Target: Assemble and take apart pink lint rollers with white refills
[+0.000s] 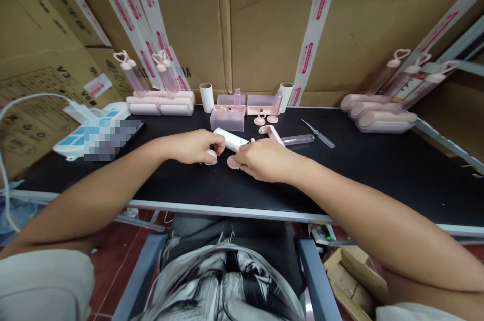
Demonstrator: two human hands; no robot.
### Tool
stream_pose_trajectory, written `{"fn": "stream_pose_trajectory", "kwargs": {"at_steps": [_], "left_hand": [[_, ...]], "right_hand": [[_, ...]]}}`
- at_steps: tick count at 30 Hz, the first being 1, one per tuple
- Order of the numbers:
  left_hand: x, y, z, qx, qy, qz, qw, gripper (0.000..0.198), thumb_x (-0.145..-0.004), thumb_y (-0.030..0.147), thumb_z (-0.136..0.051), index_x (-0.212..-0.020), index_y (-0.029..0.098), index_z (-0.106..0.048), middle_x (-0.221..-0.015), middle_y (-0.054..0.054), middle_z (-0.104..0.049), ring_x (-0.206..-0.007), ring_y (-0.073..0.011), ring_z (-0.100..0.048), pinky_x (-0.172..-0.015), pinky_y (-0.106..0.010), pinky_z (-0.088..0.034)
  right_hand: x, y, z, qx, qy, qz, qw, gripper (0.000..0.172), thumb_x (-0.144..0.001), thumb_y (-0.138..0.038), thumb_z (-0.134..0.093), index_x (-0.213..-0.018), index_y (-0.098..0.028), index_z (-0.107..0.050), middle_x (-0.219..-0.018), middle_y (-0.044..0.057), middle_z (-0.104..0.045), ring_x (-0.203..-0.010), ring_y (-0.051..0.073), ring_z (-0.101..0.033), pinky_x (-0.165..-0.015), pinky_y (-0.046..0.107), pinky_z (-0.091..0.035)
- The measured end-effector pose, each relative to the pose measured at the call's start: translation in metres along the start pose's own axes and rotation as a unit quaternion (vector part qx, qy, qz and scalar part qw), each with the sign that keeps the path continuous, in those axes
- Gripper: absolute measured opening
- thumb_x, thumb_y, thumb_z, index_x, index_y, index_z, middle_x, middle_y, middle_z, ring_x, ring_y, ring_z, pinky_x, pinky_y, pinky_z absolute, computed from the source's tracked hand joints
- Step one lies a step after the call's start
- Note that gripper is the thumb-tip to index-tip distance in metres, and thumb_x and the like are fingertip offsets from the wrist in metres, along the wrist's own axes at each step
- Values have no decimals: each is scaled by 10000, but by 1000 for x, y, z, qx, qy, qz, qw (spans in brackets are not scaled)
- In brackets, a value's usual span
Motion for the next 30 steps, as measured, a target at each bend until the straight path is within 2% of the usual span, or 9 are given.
{"fn": "stream_pose_trajectory", "kwargs": {"at_steps": [3, 7, 9, 12, 16, 21, 24, 27, 30], "left_hand": [[0, 0, 6, -73, 39, -12, 996, 209, -791, 287, -788, -941, 232, -653, -863, 24, -716, -703, -150, -607, -621, -268, -370], [1, -1, 9, -121, 50, -14, 991, 254, -819, 400, -819, -961, 232, -693, -997, -2, -765, -766, -165, -636, -643, -279, -338], [0, -2, 10, -130, 51, -15, 990, 241, -851, 412, -803, -974, 229, -706, -1010, -10, -775, -794, -175, -655, -654, -282, -344], [-3, -6, 18, -139, 99, -25, 985, 219, -932, 393, -741, -1065, 220, -722, -998, -20, -787, -820, -188, -677, -694, -289, -392], [-5, -10, 29, -180, 206, -70, 959, 303, -973, 319, -708, -1252, 204, -721, -1275, -85, -787, -1132, -253, -727, -931, -334, -506], [-13, -11, 19, -208, 199, -96, 953, 493, -971, 293, -726, -1456, 248, -658, -1568, -80, -681, -1407, -272, -660, -1129, -368, -510], [-20, -5, 11, -237, 176, -82, 952, 547, -979, 305, -723, -1514, 267, -619, -1572, -75, -678, -1401, -285, -670, -1104, -366, -525], [-24, -2, 7, -273, 157, -71, 946, 448, -984, 259, -667, -1429, 212, -670, -1444, -122, -719, -1225, -302, -739, -980, -371, -561], [-17, -2, 19, -234, 183, -114, 948, 425, -946, 260, -679, -1363, 182, -683, -1382, -147, -710, -1178, -290, -730, -985, -372, -562]], "right_hand": [[9, 15, 18, -74, 60, 3, 995, 232, -1021, -261, -586, -982, -219, -811, -945, 79, -823, -800, 215, -710, -754, 330, -410], [24, 67, 43, -76, 149, -167, 972, 295, -1013, -401, -587, -909, -233, -806, -852, 81, -800, -750, 241, -689, -714, 354, -428], [29, 92, 40, -52, 108, -264, 957, 330, -998, -497, -613, -962, -233, -807, -830, 82, -791, -714, 248, -674, -666, 358, -400], [33, 114, 25, -30, 27, -335, 941, 458, -975, -616, -630, -1137, -221, -794, -934, 111, -815, -752, 268, -697, -650, 357, -391], [32, 124, 12, 2, -10, -357, 934, 491, -967, -628, -622, -1197, -229, -790, -1091, 141, -824, -897, 313, -745, -684, 359, -416], [31, 129, -1, 0, -48, -358, 933, 501, -957, -552, -642, -1335, -244, -757, -1231, 132, -818, -1027, 331, -755, -755, 360, -473], [31, 132, -4, -7, -58, -364, 929, 552, -951, -525, -653, -1417, -236, -721, -1267, 138, -814, -1052, 332, -760, -787, 366, -491], [31, 134, -5, -16, -64, -368, 928, 566, -940, -514, -660, -1420, -219, -722, -1277, 148, -812, -1067, 341, -762, -806, 378, -504], [31, 135, -5, -19, -70, -365, 928, 492, -938, -505, -651, -1305, -199, -770, -1242, 158, -817, -1062, 353, -762, -810, 392, -509]]}}
Point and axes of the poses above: each hand's wrist, its own x-axis away from the middle knuckle, its own z-axis out of the back of the hand, y = z × x, the point moved 7 cm from there along -x, towards the middle knuckle
